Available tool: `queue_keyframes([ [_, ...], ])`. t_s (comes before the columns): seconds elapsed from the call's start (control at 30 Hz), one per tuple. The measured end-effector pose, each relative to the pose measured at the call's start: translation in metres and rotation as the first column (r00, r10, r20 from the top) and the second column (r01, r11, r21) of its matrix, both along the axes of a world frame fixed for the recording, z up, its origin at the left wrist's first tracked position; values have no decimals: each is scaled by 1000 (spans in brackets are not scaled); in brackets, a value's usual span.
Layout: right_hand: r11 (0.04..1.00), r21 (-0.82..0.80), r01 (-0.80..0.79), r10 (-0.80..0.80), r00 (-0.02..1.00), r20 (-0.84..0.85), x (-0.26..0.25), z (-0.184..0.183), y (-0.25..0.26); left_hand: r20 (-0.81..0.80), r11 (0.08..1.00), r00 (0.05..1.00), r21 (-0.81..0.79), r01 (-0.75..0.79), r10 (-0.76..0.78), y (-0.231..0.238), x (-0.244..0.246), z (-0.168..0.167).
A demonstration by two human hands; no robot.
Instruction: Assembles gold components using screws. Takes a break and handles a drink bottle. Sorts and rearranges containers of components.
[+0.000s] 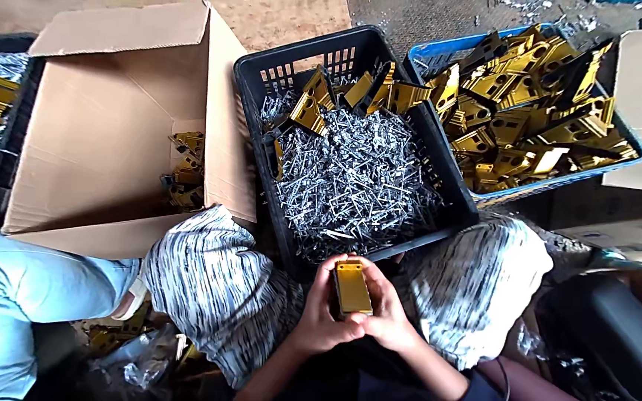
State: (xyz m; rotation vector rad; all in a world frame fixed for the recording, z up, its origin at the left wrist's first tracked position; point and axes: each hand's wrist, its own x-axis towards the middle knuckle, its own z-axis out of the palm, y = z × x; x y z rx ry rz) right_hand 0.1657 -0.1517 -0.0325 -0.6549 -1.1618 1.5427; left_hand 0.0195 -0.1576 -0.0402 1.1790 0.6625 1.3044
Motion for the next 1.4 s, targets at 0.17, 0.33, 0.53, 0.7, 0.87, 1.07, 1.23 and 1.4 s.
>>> queue_keyframes([
  [0.17, 850, 525, -41, -344, 712, 612, 22, 0, 16, -232, 994, 972, -110, 9, -35, 2, -25, 11],
  [0.33, 697, 679, -229, -538, 460, 707, 13, -18, 13, -516, 928, 857, -311, -205, 16, -8, -10, 11],
  [0.53, 701, 660, -272, -528, 424, 736, 9, -28, 6, -462, 882, 887, -416, -221, 5, -12, -11, -7],
  [0.7, 657, 669, -348, -549, 387, 741, 5, -34, 7, -419, 889, 907, -433, -152, -49, -11, -19, -14],
  [0.87, 611, 669, -423, -562, 364, 743, 4, -32, 12, -241, 797, 969, -595, -106, -52, -11, -22, -12],
  [1.07, 651, 583, -486, -489, 319, 812, 1, -21, 21, -116, 736, 990, -662, -140, 83, -13, -15, -16],
  [1.23, 725, 433, -535, -380, 214, 900, -10, -5, 26, -159, 803, 973, -550, -230, 169, -16, -10, -28],
  [1.4, 794, 132, -593, -161, 3, 987, -27, 17, 34, -187, 822, 964, -507, -260, 189, -15, -10, -32],
])
